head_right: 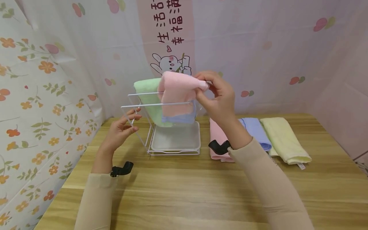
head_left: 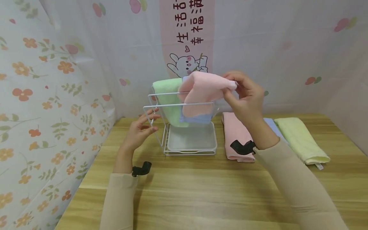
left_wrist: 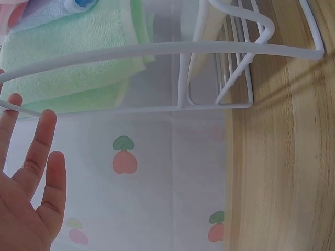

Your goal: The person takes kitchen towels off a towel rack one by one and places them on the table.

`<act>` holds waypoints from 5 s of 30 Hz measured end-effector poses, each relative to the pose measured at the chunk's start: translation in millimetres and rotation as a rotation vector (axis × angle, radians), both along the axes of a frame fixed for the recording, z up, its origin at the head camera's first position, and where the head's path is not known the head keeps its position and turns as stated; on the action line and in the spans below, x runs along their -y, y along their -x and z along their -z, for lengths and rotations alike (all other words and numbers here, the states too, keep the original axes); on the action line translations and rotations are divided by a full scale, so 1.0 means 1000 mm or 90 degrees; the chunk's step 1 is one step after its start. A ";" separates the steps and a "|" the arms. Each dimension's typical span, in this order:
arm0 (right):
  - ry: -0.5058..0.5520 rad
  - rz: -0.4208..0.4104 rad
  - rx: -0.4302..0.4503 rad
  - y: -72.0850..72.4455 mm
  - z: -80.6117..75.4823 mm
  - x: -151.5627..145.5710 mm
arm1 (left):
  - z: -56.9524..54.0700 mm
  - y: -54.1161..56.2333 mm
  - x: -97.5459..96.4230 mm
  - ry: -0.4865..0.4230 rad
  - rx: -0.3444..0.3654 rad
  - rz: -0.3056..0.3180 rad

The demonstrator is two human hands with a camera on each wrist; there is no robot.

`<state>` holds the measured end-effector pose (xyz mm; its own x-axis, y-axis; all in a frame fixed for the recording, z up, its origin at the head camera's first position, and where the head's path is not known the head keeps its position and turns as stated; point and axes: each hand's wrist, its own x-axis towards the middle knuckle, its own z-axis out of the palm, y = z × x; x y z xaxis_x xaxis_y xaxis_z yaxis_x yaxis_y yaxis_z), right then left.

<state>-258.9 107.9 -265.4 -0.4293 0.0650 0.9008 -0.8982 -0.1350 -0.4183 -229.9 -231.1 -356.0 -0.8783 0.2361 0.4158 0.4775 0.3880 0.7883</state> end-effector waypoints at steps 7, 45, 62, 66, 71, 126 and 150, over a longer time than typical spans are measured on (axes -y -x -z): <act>0.139 -0.024 0.007 -0.008 0.002 -0.006 | 0.001 0.000 0.000 0.000 -0.004 0.002; 0.294 -0.041 0.078 -0.030 -0.012 -0.085 | 0.003 0.002 -0.001 -0.034 -0.005 0.017; -0.150 0.080 0.154 -0.050 0.037 -0.122 | 0.006 0.004 -0.003 -0.038 -0.010 0.028; -0.295 0.173 0.194 -0.059 0.044 -0.123 | 0.005 0.003 -0.003 -0.041 -0.011 0.021; -0.363 0.138 0.253 -0.067 0.057 -0.122 | 0.005 0.004 -0.002 -0.048 -0.010 0.012; -0.594 -0.038 0.666 -0.031 0.149 -0.139 | 0.004 0.002 -0.003 -0.053 -0.018 0.018; -0.756 0.179 0.472 -0.035 0.147 -0.133 | 0.006 0.003 -0.004 -0.053 -0.019 0.010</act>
<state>-224.3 241.3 -412.3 -0.9167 -0.3954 0.0568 -0.3631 0.7655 -0.5312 -233.1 -227.5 -362.0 -0.8618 0.2139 0.4599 0.5065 0.3143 0.8029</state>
